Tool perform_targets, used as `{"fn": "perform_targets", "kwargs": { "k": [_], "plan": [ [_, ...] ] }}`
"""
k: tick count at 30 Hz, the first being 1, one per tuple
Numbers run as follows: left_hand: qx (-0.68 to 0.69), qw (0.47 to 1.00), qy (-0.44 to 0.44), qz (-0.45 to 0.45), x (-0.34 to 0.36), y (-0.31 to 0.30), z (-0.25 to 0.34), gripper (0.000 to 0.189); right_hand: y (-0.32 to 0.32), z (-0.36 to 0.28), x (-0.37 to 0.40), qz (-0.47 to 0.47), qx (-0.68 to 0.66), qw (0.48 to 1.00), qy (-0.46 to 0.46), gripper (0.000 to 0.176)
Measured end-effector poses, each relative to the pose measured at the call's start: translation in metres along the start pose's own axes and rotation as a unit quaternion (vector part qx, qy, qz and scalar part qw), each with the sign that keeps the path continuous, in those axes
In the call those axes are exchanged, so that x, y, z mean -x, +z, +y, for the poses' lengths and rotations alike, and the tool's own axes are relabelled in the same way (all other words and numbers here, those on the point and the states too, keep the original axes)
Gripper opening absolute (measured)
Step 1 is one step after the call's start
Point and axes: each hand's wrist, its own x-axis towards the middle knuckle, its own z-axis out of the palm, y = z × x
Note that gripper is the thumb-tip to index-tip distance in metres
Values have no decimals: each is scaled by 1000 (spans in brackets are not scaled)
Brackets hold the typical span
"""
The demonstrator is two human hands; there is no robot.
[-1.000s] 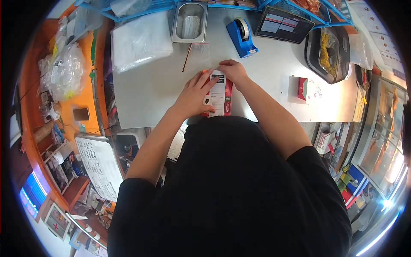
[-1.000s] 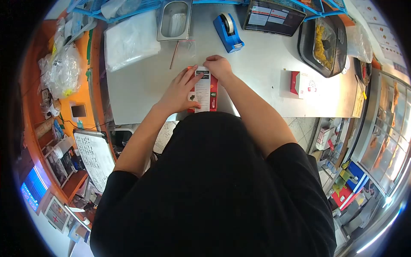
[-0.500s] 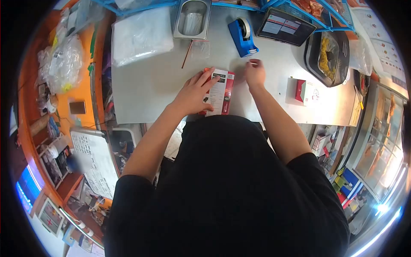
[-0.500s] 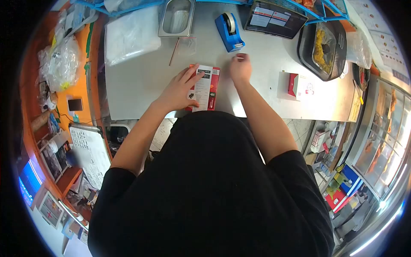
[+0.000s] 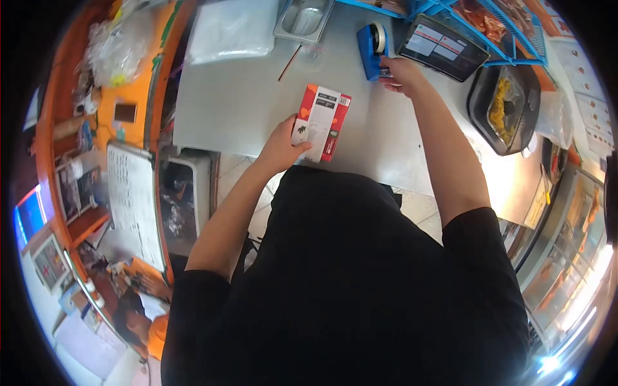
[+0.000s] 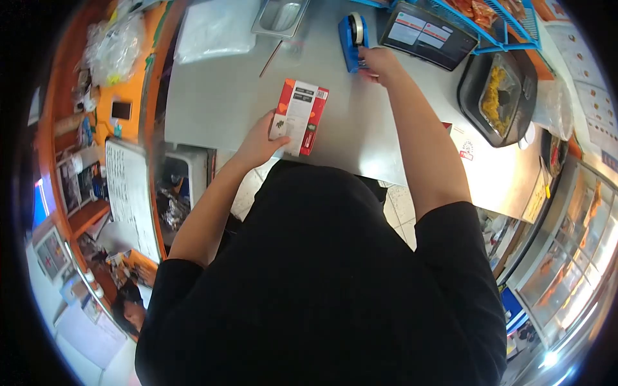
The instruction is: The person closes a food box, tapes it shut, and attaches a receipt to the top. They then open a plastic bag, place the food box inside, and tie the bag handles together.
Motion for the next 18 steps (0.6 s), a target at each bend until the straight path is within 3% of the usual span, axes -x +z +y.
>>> {"fn": "perform_targets", "kwargs": {
  "k": [5,7,8,10,12,14,16,18],
  "plan": [
    [119,990,-9,70,40,48,14,76,-15,14,-3,-56,-98,993,-36,24],
    [232,945,-220,72,53,64,39,70,-13,21,-3,-60,-142,986,-63,23],
    [230,943,-227,78,55,74,44,70,-12,28,-4,-60,-156,981,-102,24],
    [385,882,-250,110,61,99,49,70,-9,55,-13,-69,-170,975,-127,24],
    [399,868,-266,131,62,122,52,70,-5,76,-20,-51,-130,972,-187,16],
    [428,845,-273,166,64,142,57,70,5,94,-19,-27,-77,981,-174,18],
    [389,857,-282,186,69,155,66,74,21,107,-25,115,10,949,-293,28],
    [87,946,-192,247,75,163,77,79,25,111,-23,138,9,936,-323,29]
  ]
}}
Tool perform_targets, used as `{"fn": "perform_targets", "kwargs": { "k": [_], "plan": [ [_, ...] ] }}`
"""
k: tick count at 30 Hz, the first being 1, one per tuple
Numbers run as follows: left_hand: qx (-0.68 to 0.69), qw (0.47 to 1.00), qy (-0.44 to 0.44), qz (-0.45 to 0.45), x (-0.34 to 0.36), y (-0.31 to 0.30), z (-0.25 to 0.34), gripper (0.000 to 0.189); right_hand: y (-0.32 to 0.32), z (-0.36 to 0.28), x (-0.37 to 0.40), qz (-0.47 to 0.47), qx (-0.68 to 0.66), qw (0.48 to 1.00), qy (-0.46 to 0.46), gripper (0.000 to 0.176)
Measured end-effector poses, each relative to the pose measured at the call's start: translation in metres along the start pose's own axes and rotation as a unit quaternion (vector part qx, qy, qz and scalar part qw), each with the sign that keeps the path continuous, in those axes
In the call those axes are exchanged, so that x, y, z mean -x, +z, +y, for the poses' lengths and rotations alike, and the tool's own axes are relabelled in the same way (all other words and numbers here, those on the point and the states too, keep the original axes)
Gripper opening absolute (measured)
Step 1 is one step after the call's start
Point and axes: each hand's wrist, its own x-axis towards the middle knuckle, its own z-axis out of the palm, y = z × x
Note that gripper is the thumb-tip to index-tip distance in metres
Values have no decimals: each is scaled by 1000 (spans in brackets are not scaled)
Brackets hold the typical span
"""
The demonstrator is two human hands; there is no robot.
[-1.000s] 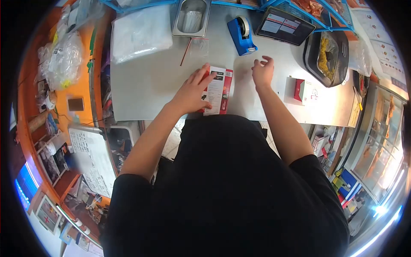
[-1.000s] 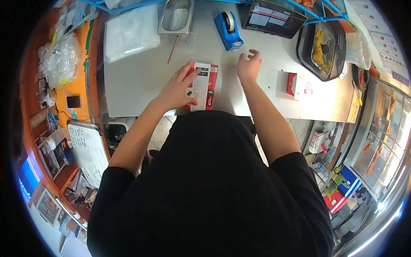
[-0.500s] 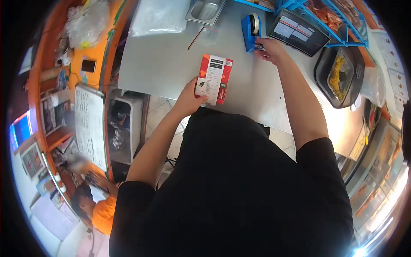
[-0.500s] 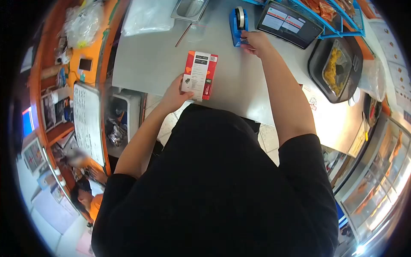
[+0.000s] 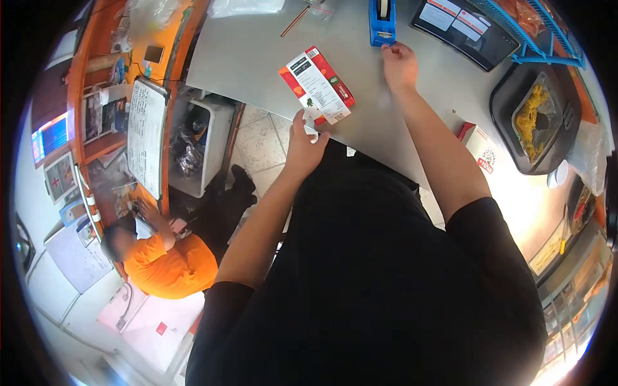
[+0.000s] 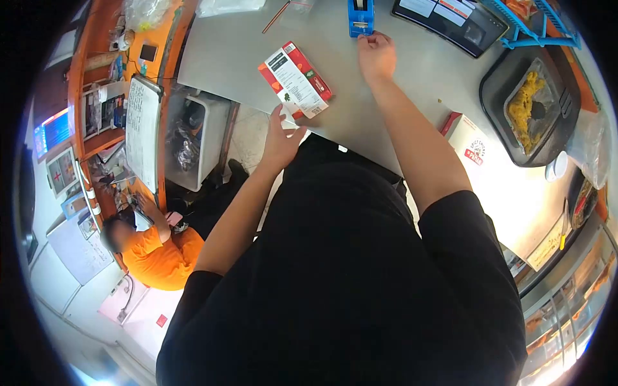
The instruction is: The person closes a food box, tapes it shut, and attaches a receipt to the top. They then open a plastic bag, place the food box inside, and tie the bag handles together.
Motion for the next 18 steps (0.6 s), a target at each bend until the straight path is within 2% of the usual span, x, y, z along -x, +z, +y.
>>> {"fn": "perform_targets", "kwargs": {
  "k": [1,2,3,4,5,6,8,10,13,14,16,17,18],
  "plan": [
    [-107,991,68,32,4,-2,4,87,-1,-5,2,28,9,999,-32,30],
    [-111,991,68,31,6,-6,9,87,-2,-10,2,29,7,999,-29,30],
    [-272,949,154,36,9,-12,23,87,-3,-13,0,21,28,999,2,30],
    [-423,874,237,40,11,-17,30,87,-4,-13,-4,15,51,998,31,31],
    [-496,818,291,9,3,-22,24,87,-5,-14,-7,16,51,998,30,31],
    [-495,818,292,11,-4,-26,23,87,-5,-14,-12,0,64,997,50,32],
    [-589,701,402,11,-16,-31,27,90,-6,-20,-18,-15,72,995,65,34],
    [-590,694,412,1,-23,-33,44,86,-8,-23,-19,-36,86,983,158,35],
    [-691,597,403,-63,-34,-27,74,84,-14,-13,-18,-48,74,979,185,35],
    [-692,585,418,-68,-42,-23,74,84,-16,-7,-15,-31,67,978,194,35],
    [-649,601,459,-84,-61,-18,73,88,-24,-6,-5,-120,90,983,109,38],
    [-614,631,457,-127,-66,-20,77,91,-32,-5,5,-163,73,977,121,41],
    [-615,617,473,-134,-71,-21,83,91,-44,-6,19,-204,54,969,132,44]
  ]
}}
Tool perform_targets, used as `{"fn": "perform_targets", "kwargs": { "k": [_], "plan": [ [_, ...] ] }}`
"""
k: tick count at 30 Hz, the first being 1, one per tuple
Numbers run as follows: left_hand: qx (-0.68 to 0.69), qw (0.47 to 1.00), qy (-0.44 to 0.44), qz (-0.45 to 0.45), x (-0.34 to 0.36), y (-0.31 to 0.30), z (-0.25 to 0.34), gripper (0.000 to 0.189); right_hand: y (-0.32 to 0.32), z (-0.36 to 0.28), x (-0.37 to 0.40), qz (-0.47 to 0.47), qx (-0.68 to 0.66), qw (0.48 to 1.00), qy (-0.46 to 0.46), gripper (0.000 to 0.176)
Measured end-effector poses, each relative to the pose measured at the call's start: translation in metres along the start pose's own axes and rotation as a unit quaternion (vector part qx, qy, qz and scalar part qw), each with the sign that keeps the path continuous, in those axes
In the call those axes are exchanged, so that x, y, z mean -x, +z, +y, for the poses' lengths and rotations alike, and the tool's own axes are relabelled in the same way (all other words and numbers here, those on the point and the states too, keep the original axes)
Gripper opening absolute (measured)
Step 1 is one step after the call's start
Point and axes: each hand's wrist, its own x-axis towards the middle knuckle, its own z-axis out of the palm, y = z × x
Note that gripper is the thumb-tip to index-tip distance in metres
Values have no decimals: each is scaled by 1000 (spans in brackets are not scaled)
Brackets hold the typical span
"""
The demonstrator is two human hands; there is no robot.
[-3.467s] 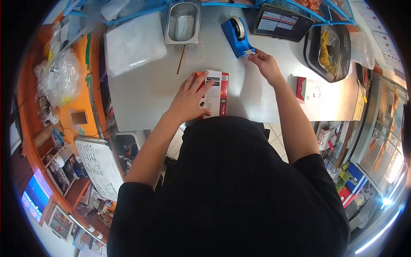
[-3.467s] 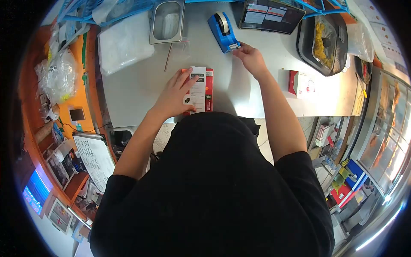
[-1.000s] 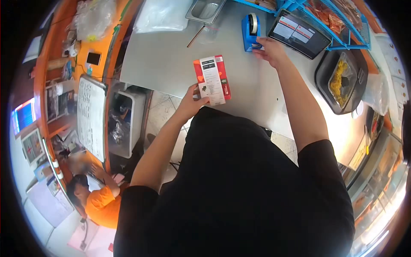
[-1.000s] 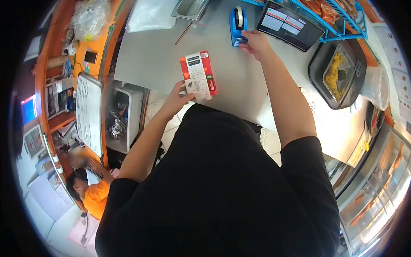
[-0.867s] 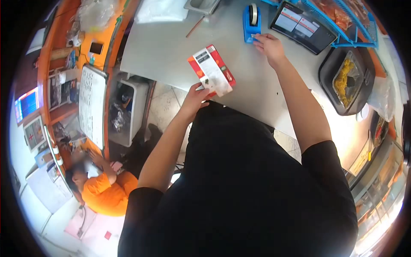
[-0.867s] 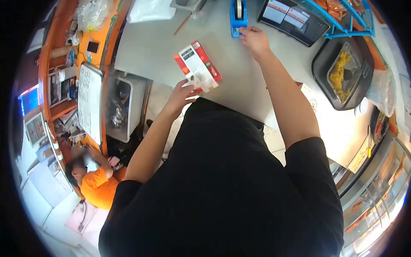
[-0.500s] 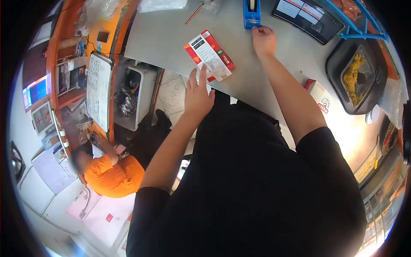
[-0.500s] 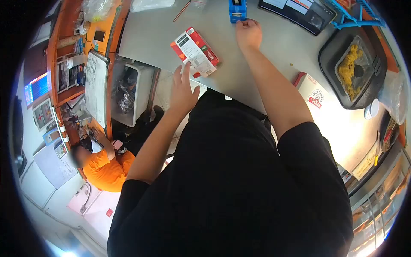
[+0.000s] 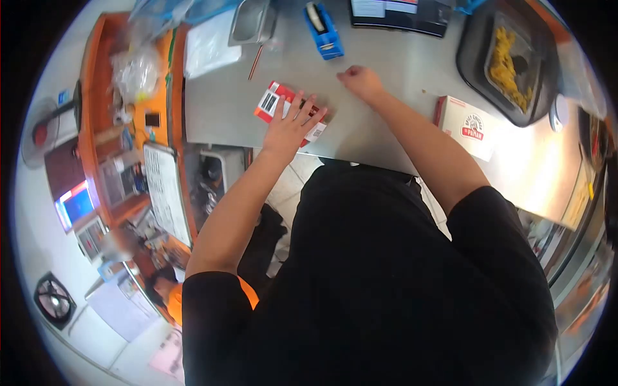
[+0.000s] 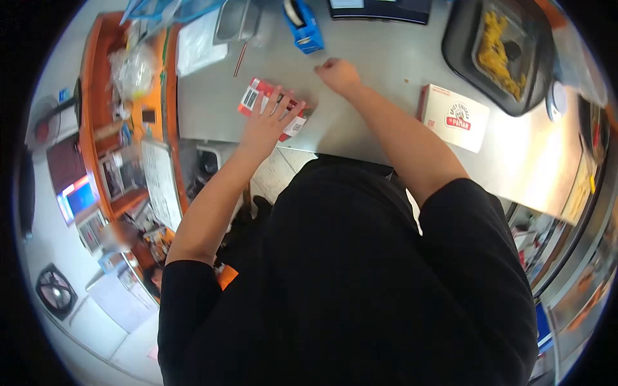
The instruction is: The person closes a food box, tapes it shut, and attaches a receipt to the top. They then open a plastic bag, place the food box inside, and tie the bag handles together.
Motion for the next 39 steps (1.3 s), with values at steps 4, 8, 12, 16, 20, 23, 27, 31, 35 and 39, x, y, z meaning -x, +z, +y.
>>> {"fn": "perform_targets", "kwargs": {
  "k": [4,8,12,16,20,23,27,31,35,39],
  "plan": [
    [-116,988,99,8,-15,1,-24,95,-6,45,65,-54,-85,995,-2,50],
    [-157,969,189,27,-23,16,-45,103,1,73,122,-52,-196,978,41,43],
    [16,972,234,-3,-29,14,-59,111,32,84,137,-40,-277,957,73,38],
    [103,963,247,25,-26,3,-95,117,59,37,149,-7,-396,917,45,35],
    [211,951,191,117,-2,-25,-148,124,77,-31,144,12,-439,898,-18,29],
    [211,944,200,153,26,-52,-189,129,90,-87,146,18,-430,899,-77,26],
    [182,947,205,166,66,-78,-227,134,108,-155,155,15,-458,868,-190,19],
    [158,948,208,183,92,-90,-248,133,124,-209,160,55,-397,872,-282,20],
    [182,943,206,186,110,-95,-257,130,125,-236,164,72,-291,914,-274,22],
    [195,931,230,208,119,-97,-268,129,134,-248,159,72,-248,933,-249,24]
  ]
}}
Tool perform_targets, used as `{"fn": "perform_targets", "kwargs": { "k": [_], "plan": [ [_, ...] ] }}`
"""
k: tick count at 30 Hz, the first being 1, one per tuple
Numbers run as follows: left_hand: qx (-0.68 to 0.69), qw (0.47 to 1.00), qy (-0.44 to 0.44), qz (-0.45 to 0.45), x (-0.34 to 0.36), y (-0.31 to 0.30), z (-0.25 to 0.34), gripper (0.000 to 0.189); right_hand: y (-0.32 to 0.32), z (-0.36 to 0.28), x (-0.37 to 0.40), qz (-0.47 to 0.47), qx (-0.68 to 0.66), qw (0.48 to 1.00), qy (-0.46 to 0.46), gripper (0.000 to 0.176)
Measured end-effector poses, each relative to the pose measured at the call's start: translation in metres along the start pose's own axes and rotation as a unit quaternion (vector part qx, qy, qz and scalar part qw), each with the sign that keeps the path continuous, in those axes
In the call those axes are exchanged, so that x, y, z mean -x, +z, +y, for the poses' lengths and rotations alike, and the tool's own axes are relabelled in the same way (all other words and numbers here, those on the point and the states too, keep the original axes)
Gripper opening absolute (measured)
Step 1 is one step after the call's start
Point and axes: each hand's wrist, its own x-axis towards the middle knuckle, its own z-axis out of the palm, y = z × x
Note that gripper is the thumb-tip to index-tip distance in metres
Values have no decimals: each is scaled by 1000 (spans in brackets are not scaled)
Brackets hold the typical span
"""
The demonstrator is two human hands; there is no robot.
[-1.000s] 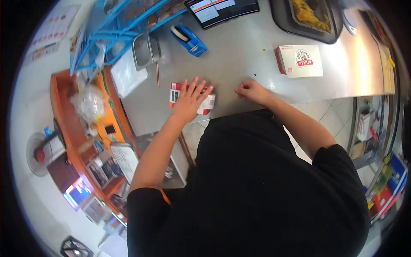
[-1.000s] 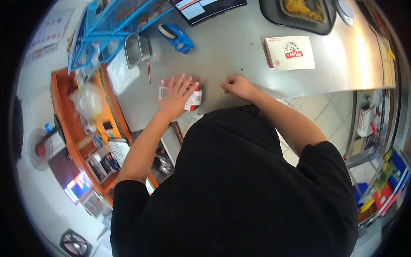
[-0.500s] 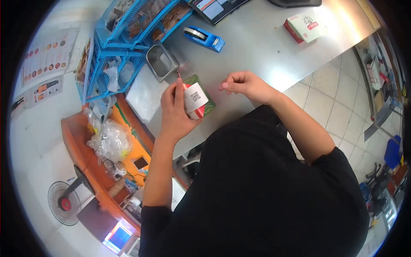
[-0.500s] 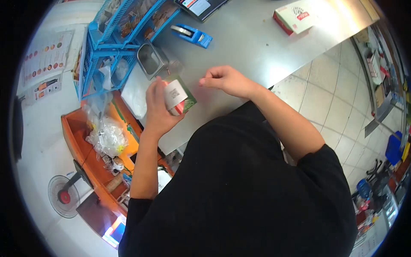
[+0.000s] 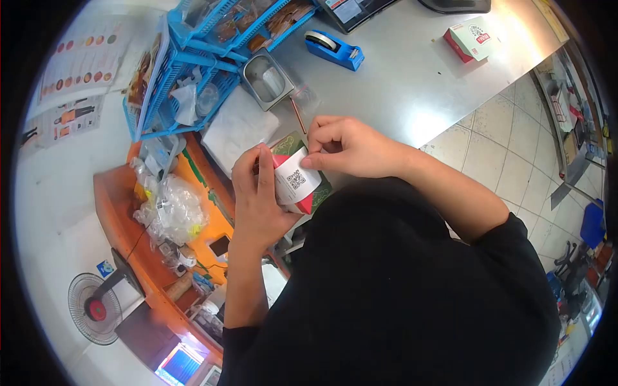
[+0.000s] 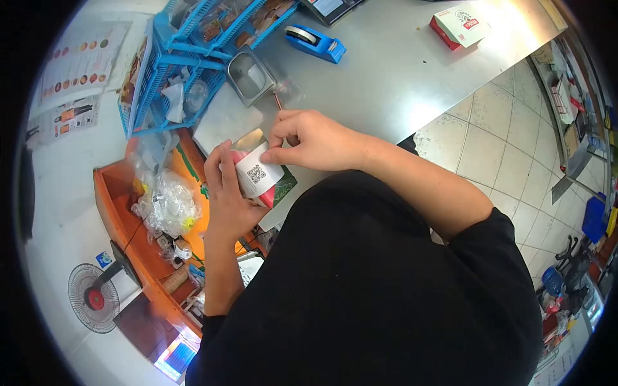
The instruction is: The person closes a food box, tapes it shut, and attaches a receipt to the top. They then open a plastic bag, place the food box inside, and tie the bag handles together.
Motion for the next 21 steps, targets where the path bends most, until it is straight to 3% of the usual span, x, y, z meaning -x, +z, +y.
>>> {"fn": "perform_targets", "kwargs": {
  "k": [7,13,15,21],
  "plan": [
    [-3,999,26,20,8,-11,-11,130,11,-10,-6,12,64,998,2,32],
    [10,999,37,19,17,-15,-22,132,0,-11,-14,-78,33,994,66,23],
    [13,999,40,8,19,-16,-23,133,-3,-1,-17,-120,16,990,74,33],
    [80,994,39,56,26,-7,-29,133,-7,10,-22,-133,5,986,98,28]
  ]
}}
